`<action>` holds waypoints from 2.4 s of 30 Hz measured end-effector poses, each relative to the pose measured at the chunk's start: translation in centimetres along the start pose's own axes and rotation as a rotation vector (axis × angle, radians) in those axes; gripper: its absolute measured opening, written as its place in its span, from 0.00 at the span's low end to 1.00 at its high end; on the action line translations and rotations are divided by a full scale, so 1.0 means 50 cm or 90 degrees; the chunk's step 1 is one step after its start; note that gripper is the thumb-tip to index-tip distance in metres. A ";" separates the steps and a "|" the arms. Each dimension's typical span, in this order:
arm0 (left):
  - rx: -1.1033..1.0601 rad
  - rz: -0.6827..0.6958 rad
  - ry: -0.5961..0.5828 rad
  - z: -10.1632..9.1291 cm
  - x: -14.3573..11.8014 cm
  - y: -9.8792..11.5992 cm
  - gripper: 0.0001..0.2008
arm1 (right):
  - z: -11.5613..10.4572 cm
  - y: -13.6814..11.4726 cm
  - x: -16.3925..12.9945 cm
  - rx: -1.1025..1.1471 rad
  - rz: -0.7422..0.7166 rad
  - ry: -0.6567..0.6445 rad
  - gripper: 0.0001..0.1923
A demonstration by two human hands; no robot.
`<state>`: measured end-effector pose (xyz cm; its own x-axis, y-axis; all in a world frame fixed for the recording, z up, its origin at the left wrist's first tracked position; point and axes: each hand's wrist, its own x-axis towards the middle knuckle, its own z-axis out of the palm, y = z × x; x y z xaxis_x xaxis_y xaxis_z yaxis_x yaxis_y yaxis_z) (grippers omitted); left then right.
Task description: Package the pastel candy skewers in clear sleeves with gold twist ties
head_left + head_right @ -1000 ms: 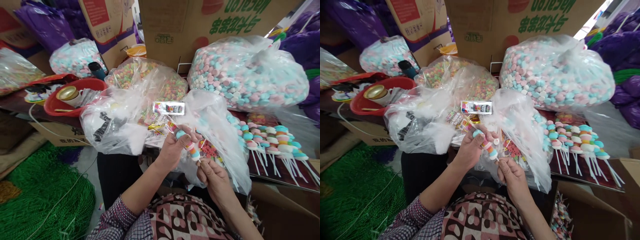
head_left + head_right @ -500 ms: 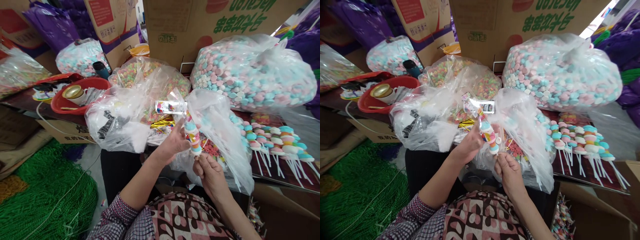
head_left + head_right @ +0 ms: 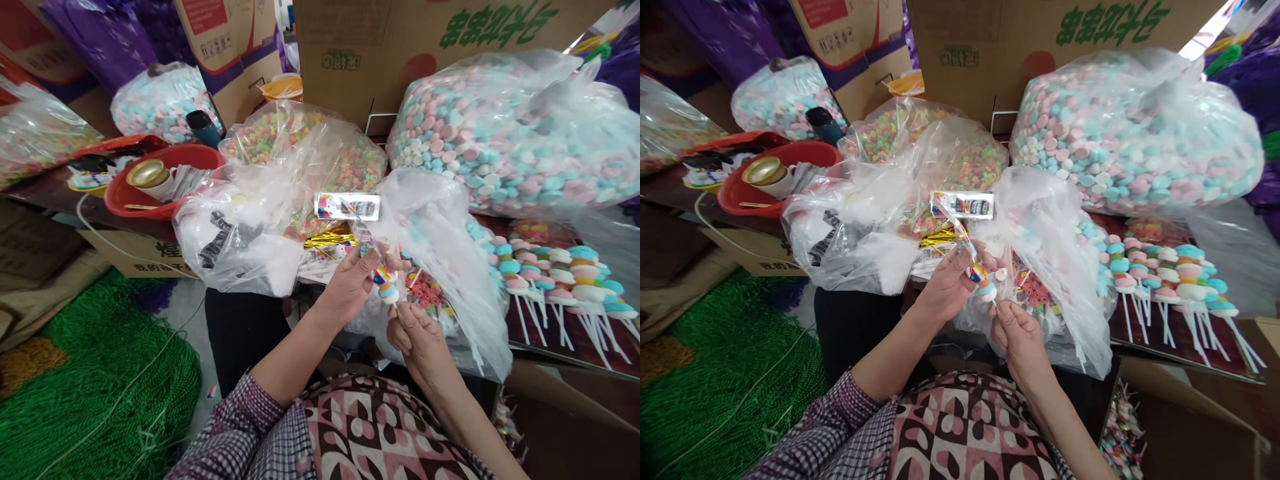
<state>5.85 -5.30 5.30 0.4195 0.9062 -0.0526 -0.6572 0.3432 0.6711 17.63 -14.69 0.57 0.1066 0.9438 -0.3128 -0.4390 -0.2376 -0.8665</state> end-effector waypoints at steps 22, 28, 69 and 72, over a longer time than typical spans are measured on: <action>0.011 0.060 0.033 -0.022 0.005 0.010 0.17 | -0.010 0.004 0.007 -0.136 -0.013 0.018 0.21; -0.040 0.041 0.038 -0.007 -0.005 -0.005 0.20 | 0.012 -0.004 0.011 -0.204 -0.067 -0.012 0.21; 0.121 -0.111 0.033 0.005 -0.027 -0.028 0.10 | 0.052 -0.121 0.105 -0.697 -0.650 0.206 0.04; 0.112 -0.093 0.056 0.003 -0.024 -0.030 0.13 | 0.051 -0.119 0.107 -0.728 -0.679 0.192 0.05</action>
<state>6.44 -6.96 4.45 0.4406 0.8710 -0.2172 -0.4713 0.4304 0.7698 18.55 -7.66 5.03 0.1391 0.7378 0.6605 0.8065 0.3027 -0.5079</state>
